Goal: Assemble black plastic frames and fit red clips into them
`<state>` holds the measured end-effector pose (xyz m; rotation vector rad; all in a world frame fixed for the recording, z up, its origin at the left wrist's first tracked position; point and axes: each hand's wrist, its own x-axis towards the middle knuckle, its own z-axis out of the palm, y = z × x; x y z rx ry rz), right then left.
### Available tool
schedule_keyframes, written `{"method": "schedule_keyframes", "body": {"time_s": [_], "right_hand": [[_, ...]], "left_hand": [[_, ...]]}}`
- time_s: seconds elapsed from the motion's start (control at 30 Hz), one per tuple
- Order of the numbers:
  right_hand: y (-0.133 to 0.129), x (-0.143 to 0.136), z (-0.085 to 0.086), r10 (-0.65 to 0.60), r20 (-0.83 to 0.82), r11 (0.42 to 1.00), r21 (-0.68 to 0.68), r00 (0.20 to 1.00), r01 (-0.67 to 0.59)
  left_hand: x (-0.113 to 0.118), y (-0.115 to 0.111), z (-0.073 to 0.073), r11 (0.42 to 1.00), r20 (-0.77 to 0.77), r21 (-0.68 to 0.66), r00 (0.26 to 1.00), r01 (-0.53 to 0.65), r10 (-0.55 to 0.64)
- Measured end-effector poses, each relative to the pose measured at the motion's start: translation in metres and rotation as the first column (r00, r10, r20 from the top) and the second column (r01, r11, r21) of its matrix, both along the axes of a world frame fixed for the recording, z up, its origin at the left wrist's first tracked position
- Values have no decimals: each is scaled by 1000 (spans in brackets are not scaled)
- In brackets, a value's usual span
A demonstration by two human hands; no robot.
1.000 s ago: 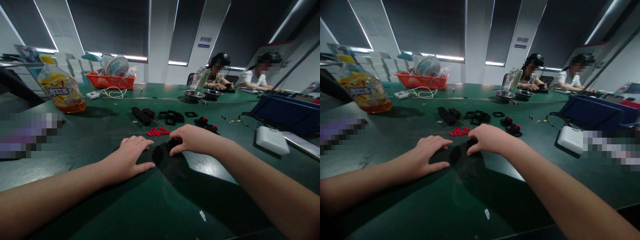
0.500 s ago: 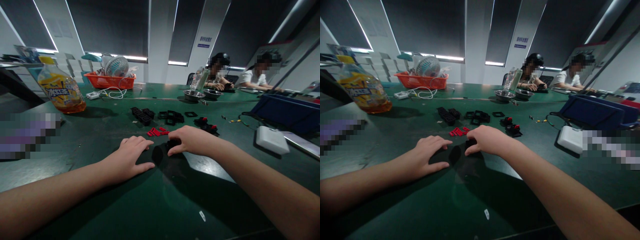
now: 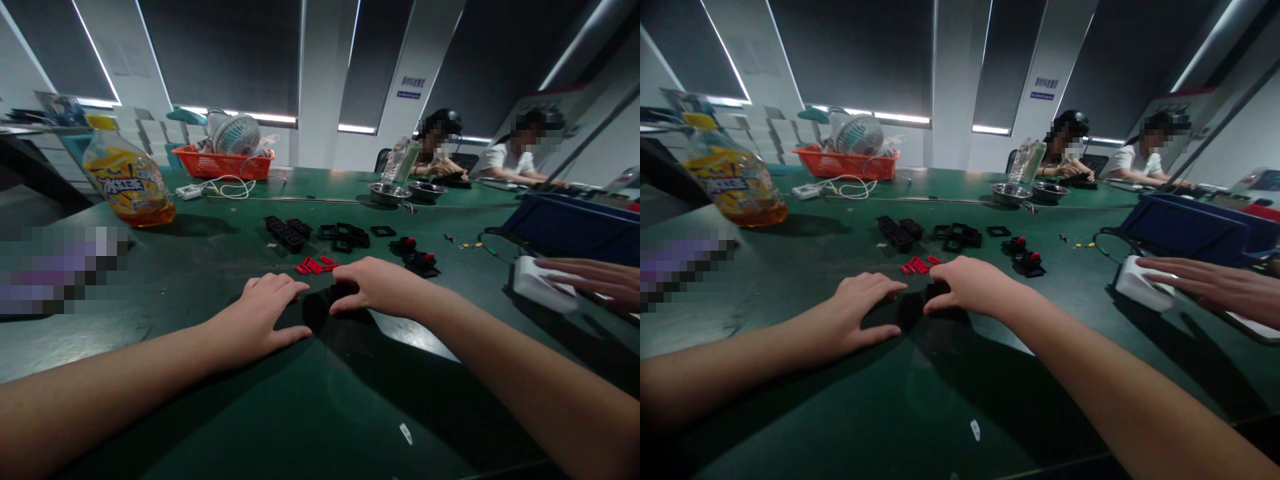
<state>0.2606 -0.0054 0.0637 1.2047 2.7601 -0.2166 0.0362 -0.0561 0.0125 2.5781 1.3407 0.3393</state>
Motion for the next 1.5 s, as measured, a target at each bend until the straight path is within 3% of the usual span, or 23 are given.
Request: {"method": "schedule_keyframes", "body": {"time_s": [0.5,0.9,1.5], "right_hand": [[-9,-13,-9,-15,-81,1000,6,997,16],[-10,-2,1,30,-160,991,-128,987,-50],[-9,-7,-5,102,-227,982,-135,969,-135]], "left_hand": [[0,1,-1,1000,-19,9,1000,6,-6],[-1,0,-2,1000,-3,5,1000,6,-6],[0,1,-1,1000,-9,6,1000,17,-17]]}}
